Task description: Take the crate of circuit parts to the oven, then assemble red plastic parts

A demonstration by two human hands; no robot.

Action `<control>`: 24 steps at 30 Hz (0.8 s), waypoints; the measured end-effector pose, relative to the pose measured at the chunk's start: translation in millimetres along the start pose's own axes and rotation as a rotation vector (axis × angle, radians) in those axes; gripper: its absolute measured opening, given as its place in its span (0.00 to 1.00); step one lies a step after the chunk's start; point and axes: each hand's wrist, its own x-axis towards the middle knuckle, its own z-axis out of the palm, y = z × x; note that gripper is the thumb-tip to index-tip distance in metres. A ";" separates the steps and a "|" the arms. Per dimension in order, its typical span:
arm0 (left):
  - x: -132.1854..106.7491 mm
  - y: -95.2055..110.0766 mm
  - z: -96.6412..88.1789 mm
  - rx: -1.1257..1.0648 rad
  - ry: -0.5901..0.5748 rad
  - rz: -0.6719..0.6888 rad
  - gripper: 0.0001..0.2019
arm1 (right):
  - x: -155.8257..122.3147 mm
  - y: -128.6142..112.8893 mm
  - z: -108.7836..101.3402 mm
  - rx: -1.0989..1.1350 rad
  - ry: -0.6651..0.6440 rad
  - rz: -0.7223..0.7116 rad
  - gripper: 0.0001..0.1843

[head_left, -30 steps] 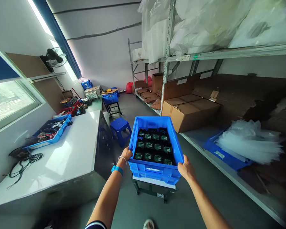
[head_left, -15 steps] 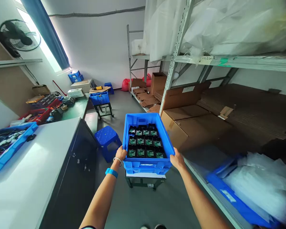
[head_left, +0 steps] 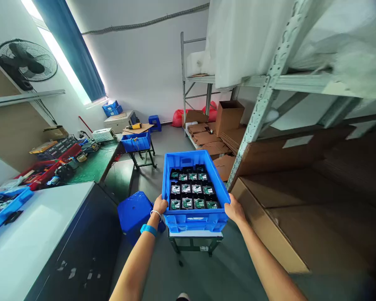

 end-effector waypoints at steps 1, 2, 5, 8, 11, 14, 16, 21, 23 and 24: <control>23.9 8.8 1.8 0.001 0.009 0.006 0.09 | 27.3 -8.5 0.8 -0.001 -0.002 -0.005 0.33; 48.4 17.1 3.5 0.003 0.018 0.008 0.09 | 55.1 -16.5 2.4 -0.003 -0.003 -0.009 0.33; 124.6 40.3 7.7 0.008 0.041 0.009 0.09 | 139.6 -40.8 9.9 -0.018 -0.003 -0.035 0.34; 202.3 63.1 9.5 -0.005 0.051 0.025 0.09 | 220.0 -70.2 17.1 -0.033 0.001 -0.043 0.32; 278.5 87.6 7.5 -0.023 0.050 0.015 0.11 | 293.4 -105.9 22.4 -0.047 -0.009 -0.035 0.32; 353.3 112.1 3.1 -0.036 0.047 -0.007 0.10 | 364.7 -142.7 28.5 -0.043 -0.013 -0.052 0.31; 403.7 127.0 0.7 -0.043 0.045 -0.011 0.11 | 413.6 -166.2 33.3 -0.039 -0.016 -0.055 0.32; 533.3 157.9 -1.2 -0.052 0.063 -0.017 0.10 | 540.3 -223.9 46.1 -0.043 -0.033 -0.065 0.32; 585.4 169.2 -2.1 -0.057 0.077 -0.031 0.09 | 591.6 -248.1 51.8 -0.035 -0.047 -0.080 0.31; 611.2 175.1 -3.1 -0.061 0.085 -0.040 0.09 | 617.1 -260.6 55.0 -0.033 -0.056 -0.091 0.31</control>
